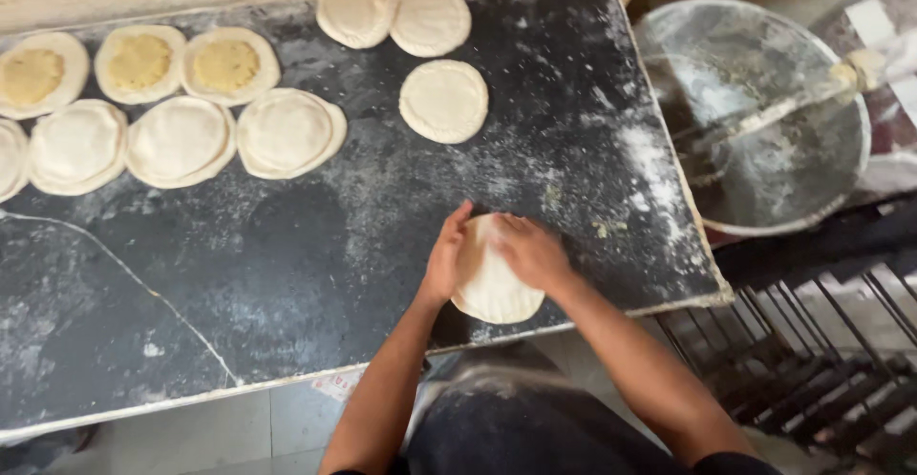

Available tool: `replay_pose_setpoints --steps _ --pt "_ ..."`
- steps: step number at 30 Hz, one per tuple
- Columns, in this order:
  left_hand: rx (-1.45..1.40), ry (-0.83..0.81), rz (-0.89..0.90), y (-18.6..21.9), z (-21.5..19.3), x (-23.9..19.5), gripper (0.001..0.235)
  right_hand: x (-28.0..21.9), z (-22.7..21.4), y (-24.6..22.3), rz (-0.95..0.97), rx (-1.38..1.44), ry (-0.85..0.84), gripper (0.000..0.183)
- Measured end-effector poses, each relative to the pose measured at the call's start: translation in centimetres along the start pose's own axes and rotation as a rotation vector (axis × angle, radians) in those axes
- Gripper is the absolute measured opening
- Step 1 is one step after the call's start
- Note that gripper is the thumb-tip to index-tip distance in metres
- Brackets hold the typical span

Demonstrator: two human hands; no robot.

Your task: The person places a round piece of dough over a filling on a floured table, presses the edges to seal it, and then moves the finished pie to a stack. They repeat this process with several dough pieces and fillings.

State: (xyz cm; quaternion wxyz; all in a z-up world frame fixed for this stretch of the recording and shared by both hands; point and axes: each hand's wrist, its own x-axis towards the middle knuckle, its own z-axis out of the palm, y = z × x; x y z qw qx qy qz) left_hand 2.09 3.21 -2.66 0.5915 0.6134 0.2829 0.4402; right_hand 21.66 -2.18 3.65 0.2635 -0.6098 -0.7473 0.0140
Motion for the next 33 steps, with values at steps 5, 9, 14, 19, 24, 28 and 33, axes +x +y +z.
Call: replay_pose_setpoints --steps 5,9,14,19,24,28,33 --pt "0.068 0.196 -0.082 -1.0 -2.8 -1.8 0.07 1.9 1.4 -0.1 0.293 -0.017 -0.495 0.048" --pt "-0.476 0.232 -0.089 -2.5 -3.1 -2.7 0.064 2.6 2.4 -0.4 -0.148 -0.084 -0.057 0.058" --pt "-0.508 0.129 -0.157 -3.9 -4.0 -3.1 0.063 2.3 3.6 -1.6 0.241 0.021 -0.577 0.058" --pt "-0.655 0.178 -0.162 -4.0 -4.7 -2.5 0.061 3.5 3.3 -4.0 -0.317 -0.273 0.039 0.061" --pt "-0.696 0.156 -0.175 -4.0 -5.1 -2.0 0.059 3.6 1.1 -6.5 0.274 0.075 -0.488 0.066" --pt "-0.701 0.157 -0.2 -4.1 -5.2 -1.7 0.053 1.2 2.7 -9.8 0.073 -0.234 -0.38 0.096" --pt "-0.721 0.163 -0.221 -4.7 -5.0 -1.9 0.046 -1.2 3.6 -10.0 0.339 0.042 -0.501 0.076"
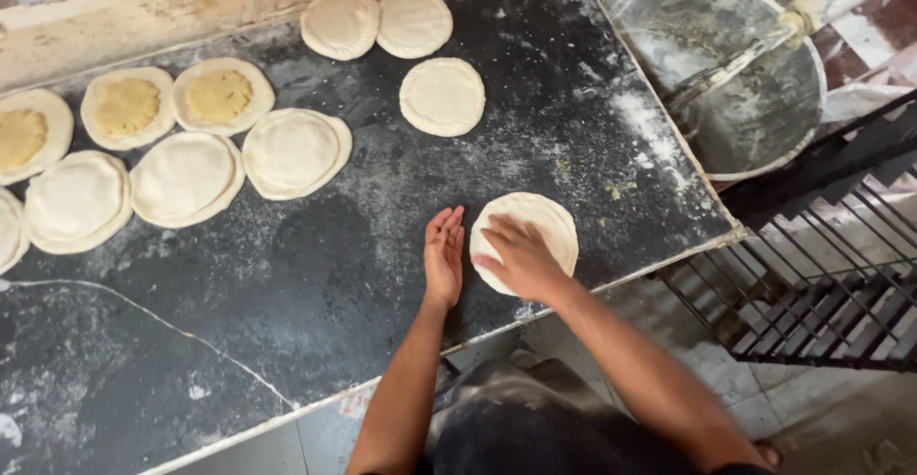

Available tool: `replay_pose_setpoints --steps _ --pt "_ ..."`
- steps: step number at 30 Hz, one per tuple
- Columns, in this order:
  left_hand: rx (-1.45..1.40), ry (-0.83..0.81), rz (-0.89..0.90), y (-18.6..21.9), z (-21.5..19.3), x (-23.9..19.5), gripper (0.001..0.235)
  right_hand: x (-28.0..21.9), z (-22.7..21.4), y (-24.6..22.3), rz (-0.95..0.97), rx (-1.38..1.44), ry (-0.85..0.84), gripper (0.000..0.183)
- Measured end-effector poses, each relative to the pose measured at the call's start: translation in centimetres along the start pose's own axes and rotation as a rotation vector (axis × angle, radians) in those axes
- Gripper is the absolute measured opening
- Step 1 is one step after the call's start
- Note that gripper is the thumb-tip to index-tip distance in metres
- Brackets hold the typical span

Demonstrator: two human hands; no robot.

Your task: The person places a round piece of dough over a filling on a floured table, presses the edges to seal it, and then moves the finished pie to a stack. They repeat this process with several dough pieces and fillings.

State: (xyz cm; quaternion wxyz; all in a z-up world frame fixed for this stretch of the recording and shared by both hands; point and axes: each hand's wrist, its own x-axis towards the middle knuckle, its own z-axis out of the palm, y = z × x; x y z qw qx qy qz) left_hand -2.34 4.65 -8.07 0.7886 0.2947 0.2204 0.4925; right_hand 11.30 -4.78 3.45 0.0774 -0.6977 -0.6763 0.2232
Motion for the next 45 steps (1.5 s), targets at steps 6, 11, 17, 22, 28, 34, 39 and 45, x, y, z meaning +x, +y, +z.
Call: replay_pose_setpoints --steps 6,11,17,22,28,34,39,45 --pt "0.191 -0.052 0.048 0.8 1.1 -0.6 0.048 -6.1 4.1 -1.9 -0.179 -0.163 0.207 0.086" --pt "0.604 -0.169 0.23 2.0 3.2 -2.7 0.054 -8.9 4.8 -1.8 -0.129 0.045 0.276 0.081" --pt "1.03 -0.23 0.363 2.4 4.5 -3.7 0.061 -11.0 5.1 -0.1 -0.12 -0.085 0.327 0.073" --pt "0.988 -0.135 0.303 1.5 5.5 -2.1 0.062 -11.6 4.1 2.7 -0.072 -0.209 0.469 0.076" --pt "1.67 -0.141 0.362 0.0 8.8 -1.6 0.077 -9.8 1.4 5.9 -0.114 0.079 0.7 0.058" --pt "1.807 -0.194 0.279 -0.5 9.6 -1.3 0.078 -5.6 -2.9 10.5 -0.018 0.212 0.451 0.044" --pt "1.749 -0.192 0.309 -0.3 9.1 -0.9 0.077 -0.7 -3.5 11.0 -0.378 -0.014 0.575 0.056" --pt "1.657 -0.154 0.243 -0.6 8.5 -1.0 0.076 3.5 -2.9 11.3 -0.138 0.168 0.302 0.048"
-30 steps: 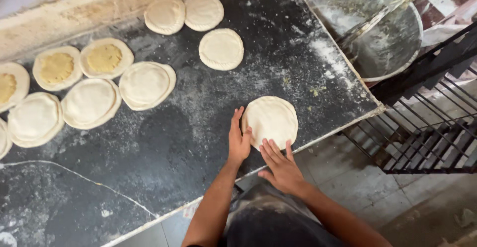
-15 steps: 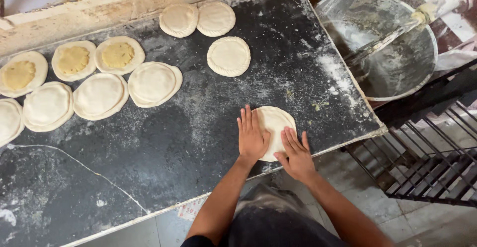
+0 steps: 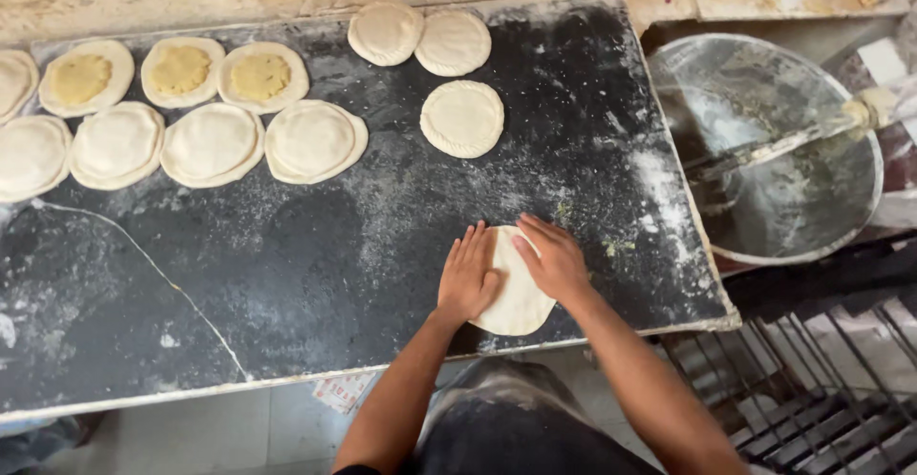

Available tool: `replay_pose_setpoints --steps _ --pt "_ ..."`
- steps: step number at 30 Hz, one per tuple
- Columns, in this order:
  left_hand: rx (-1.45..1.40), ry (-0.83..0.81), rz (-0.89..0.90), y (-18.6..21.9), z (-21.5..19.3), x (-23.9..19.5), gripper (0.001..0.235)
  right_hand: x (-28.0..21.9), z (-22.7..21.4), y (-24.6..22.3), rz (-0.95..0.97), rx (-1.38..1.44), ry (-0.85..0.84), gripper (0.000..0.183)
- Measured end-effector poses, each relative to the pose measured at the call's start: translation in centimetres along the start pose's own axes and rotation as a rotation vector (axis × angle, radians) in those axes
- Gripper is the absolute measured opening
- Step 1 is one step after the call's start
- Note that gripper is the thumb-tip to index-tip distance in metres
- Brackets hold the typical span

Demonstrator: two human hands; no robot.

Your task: The person places a round piece of dough over a filling on a floured table, presses the edges to seal it, and then moves the finished pie to a stack. They repeat this process with several dough pieces and fillings.

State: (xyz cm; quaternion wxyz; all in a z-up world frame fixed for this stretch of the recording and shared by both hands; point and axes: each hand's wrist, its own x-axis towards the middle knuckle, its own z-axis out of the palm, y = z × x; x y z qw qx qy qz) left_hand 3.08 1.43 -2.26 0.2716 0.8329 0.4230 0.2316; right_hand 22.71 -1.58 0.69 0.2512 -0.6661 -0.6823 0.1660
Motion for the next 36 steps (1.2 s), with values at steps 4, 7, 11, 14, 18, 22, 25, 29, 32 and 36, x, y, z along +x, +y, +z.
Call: replay_pose_setpoints --steps 4,7,11,14,18,22,25,29,32,36 --pt "-0.335 0.093 -0.066 -1.3 0.5 0.1 0.075 1.1 1.2 0.9 -0.349 -0.279 -0.029 0.054" --pt "-0.668 0.161 -0.075 -2.1 0.5 0.8 0.074 1.6 2.2 0.4 -0.214 -0.145 -0.167 0.053" --pt "-0.544 0.187 -0.268 -2.1 0.3 2.0 0.055 3.6 1.3 -0.2 -0.321 -0.182 -0.214 0.052" --pt "-0.167 0.288 -0.179 -1.6 0.9 3.4 0.03 6.1 -0.5 0.0 -0.033 0.086 -0.447 0.041" --pt "0.079 0.218 -0.269 -0.4 1.3 6.0 0.029 7.7 -2.9 0.4 -0.045 0.226 -0.28 0.026" --pt "0.004 0.092 -0.354 -0.2 0.7 6.4 0.032 7.1 -3.2 0.0 -0.142 -0.012 -0.338 0.03" --pt "-0.099 0.15 -0.347 -0.3 0.2 5.9 0.021 6.9 -2.9 -0.3 -0.139 -0.134 -0.384 0.017" --pt "-0.135 0.247 -0.278 0.4 0.0 5.4 0.019 5.4 -2.7 0.0 -0.257 -0.261 -0.281 0.016" --pt "-0.147 0.34 -0.263 1.2 -0.2 5.0 0.014 2.4 -2.5 0.7 -0.388 -0.371 -0.14 0.036" --pt "-0.196 0.307 -0.279 1.5 -0.5 4.8 0.016 1.0 -2.6 1.6 -0.344 -0.321 -0.178 0.049"
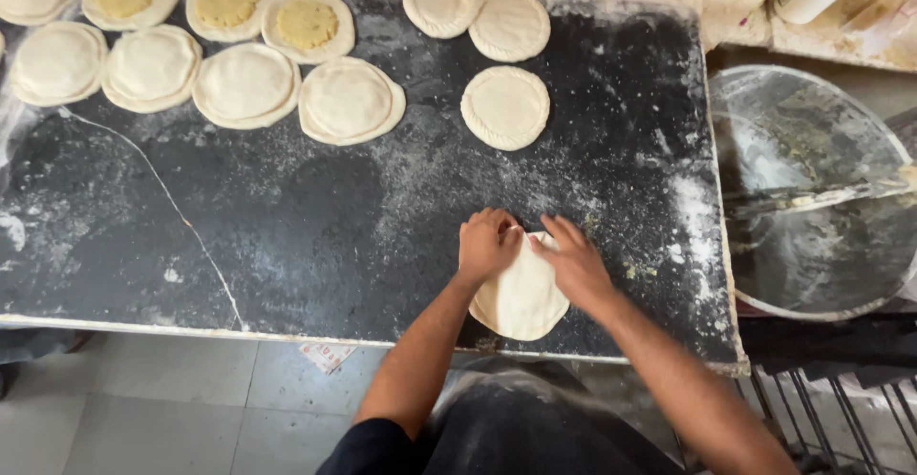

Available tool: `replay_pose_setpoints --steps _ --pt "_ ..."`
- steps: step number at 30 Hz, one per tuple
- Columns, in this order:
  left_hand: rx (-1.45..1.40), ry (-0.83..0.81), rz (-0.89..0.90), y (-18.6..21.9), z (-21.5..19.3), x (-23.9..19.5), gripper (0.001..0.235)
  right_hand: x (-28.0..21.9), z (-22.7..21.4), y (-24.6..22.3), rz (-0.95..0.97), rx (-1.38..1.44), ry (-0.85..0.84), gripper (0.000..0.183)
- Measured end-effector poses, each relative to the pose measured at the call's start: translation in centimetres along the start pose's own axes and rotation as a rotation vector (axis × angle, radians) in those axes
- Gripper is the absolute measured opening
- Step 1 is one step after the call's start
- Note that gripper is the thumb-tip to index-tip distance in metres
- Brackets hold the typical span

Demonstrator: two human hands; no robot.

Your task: The person places a round piece of dough over a filling on a floured table, presses the edges to seal it, and then moves the finished pie to a stack. They repeat this process with several dough pieces and fillings.

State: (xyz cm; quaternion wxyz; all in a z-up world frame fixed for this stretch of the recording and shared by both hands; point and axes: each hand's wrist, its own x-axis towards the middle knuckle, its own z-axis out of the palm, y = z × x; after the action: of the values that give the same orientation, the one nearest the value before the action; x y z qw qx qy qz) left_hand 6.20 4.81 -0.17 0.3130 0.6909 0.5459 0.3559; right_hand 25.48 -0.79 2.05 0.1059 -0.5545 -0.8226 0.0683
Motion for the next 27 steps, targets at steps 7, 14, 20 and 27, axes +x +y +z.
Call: replay_pose_setpoints --steps 7,14,20,27 --pt "0.134 -0.084 0.251 -0.1 -0.3 -3.0 0.058 3.6 -0.9 0.7 0.094 -0.148 -0.234 0.02" --pt "0.419 -0.273 0.365 0.7 0.1 -6.8 0.079 -1.2 0.0 -1.0 0.058 -0.078 0.024 0.044" --pt "0.444 -0.265 0.383 1.0 -0.2 -6.4 0.08 2.7 -0.6 0.6 0.229 -0.015 -0.182 0.021" --pt "0.377 -0.271 0.386 1.5 -0.5 -6.1 0.074 -2.8 -0.2 -1.6 -0.005 -0.234 0.15 0.047"
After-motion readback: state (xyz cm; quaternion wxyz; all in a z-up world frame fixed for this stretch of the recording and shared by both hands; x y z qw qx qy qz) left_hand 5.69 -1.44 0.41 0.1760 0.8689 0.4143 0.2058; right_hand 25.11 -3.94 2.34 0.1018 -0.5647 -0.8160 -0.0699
